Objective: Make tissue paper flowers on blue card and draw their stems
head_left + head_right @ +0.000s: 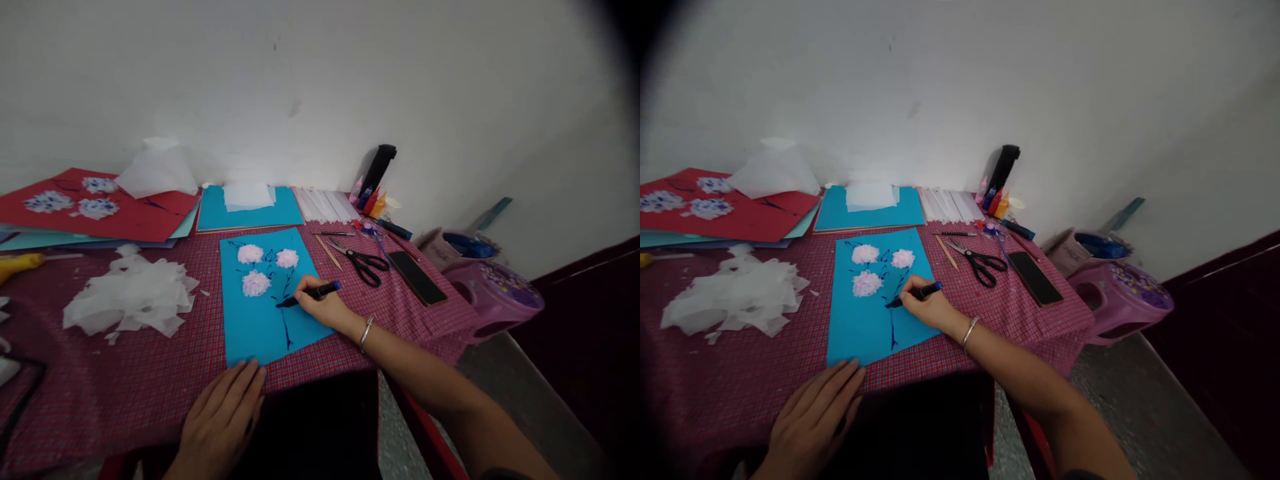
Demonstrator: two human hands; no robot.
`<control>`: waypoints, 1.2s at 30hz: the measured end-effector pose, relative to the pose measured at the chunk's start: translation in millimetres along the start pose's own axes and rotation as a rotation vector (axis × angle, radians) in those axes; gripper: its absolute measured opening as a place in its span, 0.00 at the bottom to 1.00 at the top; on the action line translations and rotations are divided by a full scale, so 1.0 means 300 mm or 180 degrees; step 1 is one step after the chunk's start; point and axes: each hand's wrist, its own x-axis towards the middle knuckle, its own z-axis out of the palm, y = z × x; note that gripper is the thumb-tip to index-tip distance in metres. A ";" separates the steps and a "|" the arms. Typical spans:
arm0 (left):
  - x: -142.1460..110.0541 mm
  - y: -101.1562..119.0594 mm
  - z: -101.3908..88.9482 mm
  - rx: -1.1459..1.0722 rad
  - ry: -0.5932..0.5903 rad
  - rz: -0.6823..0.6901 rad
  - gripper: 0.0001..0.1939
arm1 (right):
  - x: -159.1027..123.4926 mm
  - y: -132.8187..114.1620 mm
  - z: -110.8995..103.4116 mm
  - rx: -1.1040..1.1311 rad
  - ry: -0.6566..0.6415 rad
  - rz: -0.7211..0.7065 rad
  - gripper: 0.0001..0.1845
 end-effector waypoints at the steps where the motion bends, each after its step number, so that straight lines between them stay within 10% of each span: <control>1: 0.000 0.000 0.000 -0.0009 -0.0017 -0.0003 0.14 | 0.001 0.000 0.001 -0.0007 0.0031 -0.0006 0.07; 17: 0.012 -0.020 -0.009 0.0326 -0.0102 0.0437 0.14 | 0.037 0.026 -0.025 0.1289 0.0494 0.0583 0.09; 28: -0.006 -0.077 0.009 0.0841 -0.0249 0.0820 0.17 | 0.080 0.030 -0.183 0.2804 0.1148 0.0258 0.17; 33: -0.009 -0.057 -0.008 0.0599 -0.0312 0.0608 0.18 | 0.081 0.049 -0.201 0.2972 0.1100 0.0456 0.15; 36: 0.029 -0.067 -0.076 -0.0261 -0.0354 -0.0499 0.15 | 0.082 0.066 -0.205 0.2999 0.0944 0.0666 0.13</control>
